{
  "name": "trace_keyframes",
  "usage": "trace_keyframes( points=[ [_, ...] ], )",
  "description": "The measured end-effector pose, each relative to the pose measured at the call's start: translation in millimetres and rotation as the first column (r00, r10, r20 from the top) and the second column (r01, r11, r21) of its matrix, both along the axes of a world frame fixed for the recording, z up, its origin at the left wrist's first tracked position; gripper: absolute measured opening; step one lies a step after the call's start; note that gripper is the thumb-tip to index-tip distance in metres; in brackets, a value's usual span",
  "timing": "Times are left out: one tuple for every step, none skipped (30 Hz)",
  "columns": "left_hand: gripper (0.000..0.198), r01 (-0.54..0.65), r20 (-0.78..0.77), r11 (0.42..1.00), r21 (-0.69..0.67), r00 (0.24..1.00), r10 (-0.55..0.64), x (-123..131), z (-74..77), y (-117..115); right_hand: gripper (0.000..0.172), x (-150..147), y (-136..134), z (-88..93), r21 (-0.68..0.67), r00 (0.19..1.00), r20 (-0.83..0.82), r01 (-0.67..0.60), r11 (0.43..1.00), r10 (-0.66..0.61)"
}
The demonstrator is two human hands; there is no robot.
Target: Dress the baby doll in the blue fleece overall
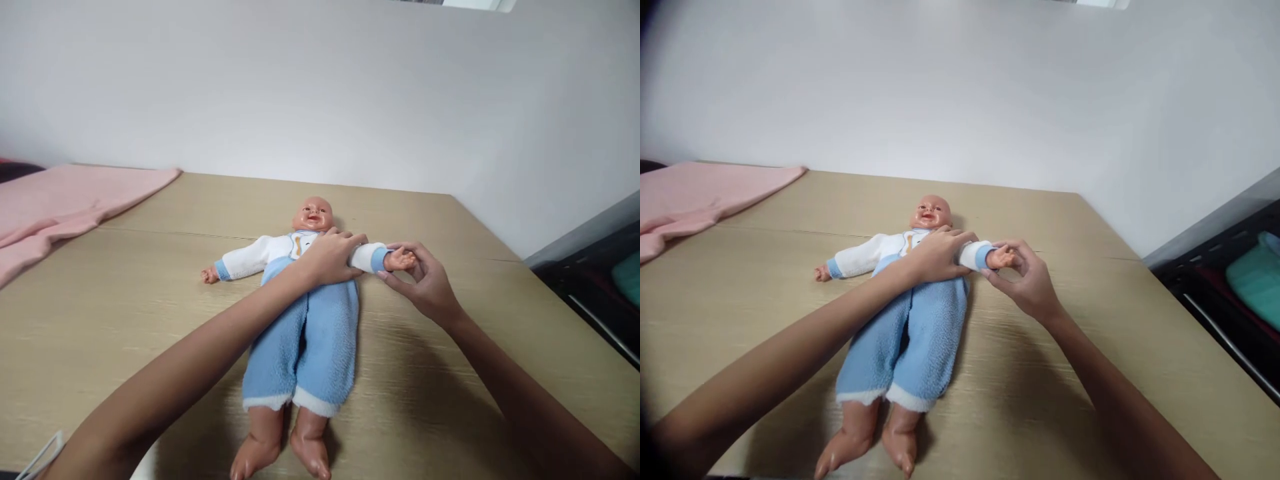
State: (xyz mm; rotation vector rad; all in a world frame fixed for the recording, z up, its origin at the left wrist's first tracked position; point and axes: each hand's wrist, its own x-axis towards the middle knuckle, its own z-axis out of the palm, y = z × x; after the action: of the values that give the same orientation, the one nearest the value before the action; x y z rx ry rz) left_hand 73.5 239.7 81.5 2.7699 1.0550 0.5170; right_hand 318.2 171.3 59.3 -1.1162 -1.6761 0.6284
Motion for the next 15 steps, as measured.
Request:
trace_keyframes(
  points=[
    [0.047,-0.011,0.031,1.000,0.007,0.999,0.011,0,-0.2,0,0.054,-3,1,-7.6,-0.013,0.997,-0.082,-0.007,1.000,0.006],
    [0.043,-0.025,0.078,1.000,0.009,0.997,0.024,-1,-0.4,-1,0.056,-5,1,-16.6,-0.019,0.989,-0.145,-0.003,1.000,0.001],
    [0.041,-0.040,0.135,0.999,0.002,0.990,0.039,-4,-0.6,-2,0.058,-5,2,-26.0,-0.025,0.984,-0.180,0.008,1.000,-0.012],
    [0.039,-0.055,0.197,0.998,-0.013,0.979,0.057,-6,-0.9,-2,0.059,-4,2,-35.1,-0.038,0.982,-0.190,0.018,0.999,-0.025],
    [0.038,-0.075,0.265,0.997,-0.031,0.961,0.081,-10,-1.3,-3,0.058,-3,1,-43.3,-0.063,0.984,-0.177,0.021,0.998,-0.032],
    [0.037,-0.096,0.333,0.994,-0.054,0.937,0.108,-13,-1.7,-3,0.056,-2,0,-49.9,-0.100,0.989,-0.148,0.013,0.995,-0.027],
    [0.036,-0.110,0.400,0.991,-0.082,0.907,0.134,-16,-2.3,-2,0.053,-1,-1,-54.7,-0.141,0.994,-0.109,-0.005,0.990,-0.010],
    [0.037,-0.113,0.468,0.987,-0.111,0.870,0.152,-20,-3.0,-1,0.049,-2,-2,-57.8,-0.176,0.998,-0.064,-0.023,0.984,0.012],
    [0.039,-0.102,0.536,0.985,-0.140,0.828,0.162,-23,-3.8,0,0.046,-5,-3,-59.5,-0.200,0.999,-0.020,-0.041,0.979,0.037],
    [0.041,-0.081,0.602,0.983,-0.168,0.781,0.167,-26,-4.6,1,0.043,-8,-4,-59.9,-0.213,0.998,0.016,-0.062,0.975,0.067],
    [0.044,-0.052,0.661,0.979,-0.195,0.731,0.170,-29,-5.4,3,0.042,-13,-6,-59.4,-0.218,0.995,0.032,-0.087,0.972,0.097],
    [0.046,-0.022,0.710,0.975,-0.222,0.681,0.177,-32,-6.1,4,0.041,-20,-7,-58.4,-0.224,0.991,0.020,-0.122,0.967,0.130],
    [0.047,-0.002,0.751,0.969,-0.248,0.631,0.194,-34,-6.6,5,0.041,-26,-7,-57.0,-0.237,0.986,-0.022,-0.168,0.957,0.168],
    [0.046,0.007,0.781,0.962,-0.274,0.586,0.218,-36,-6.8,5,0.042,-34,-8,-55.3,-0.261,0.974,-0.086,-0.224,0.939,0.209],
    [0.046,0.011,0.804,0.954,-0.300,0.542,0.246,-38,-6.9,6,0.043,-41,-8,-53.5,-0.285,0.957,-0.159,-0.281,0.916,0.245]
  ],
)
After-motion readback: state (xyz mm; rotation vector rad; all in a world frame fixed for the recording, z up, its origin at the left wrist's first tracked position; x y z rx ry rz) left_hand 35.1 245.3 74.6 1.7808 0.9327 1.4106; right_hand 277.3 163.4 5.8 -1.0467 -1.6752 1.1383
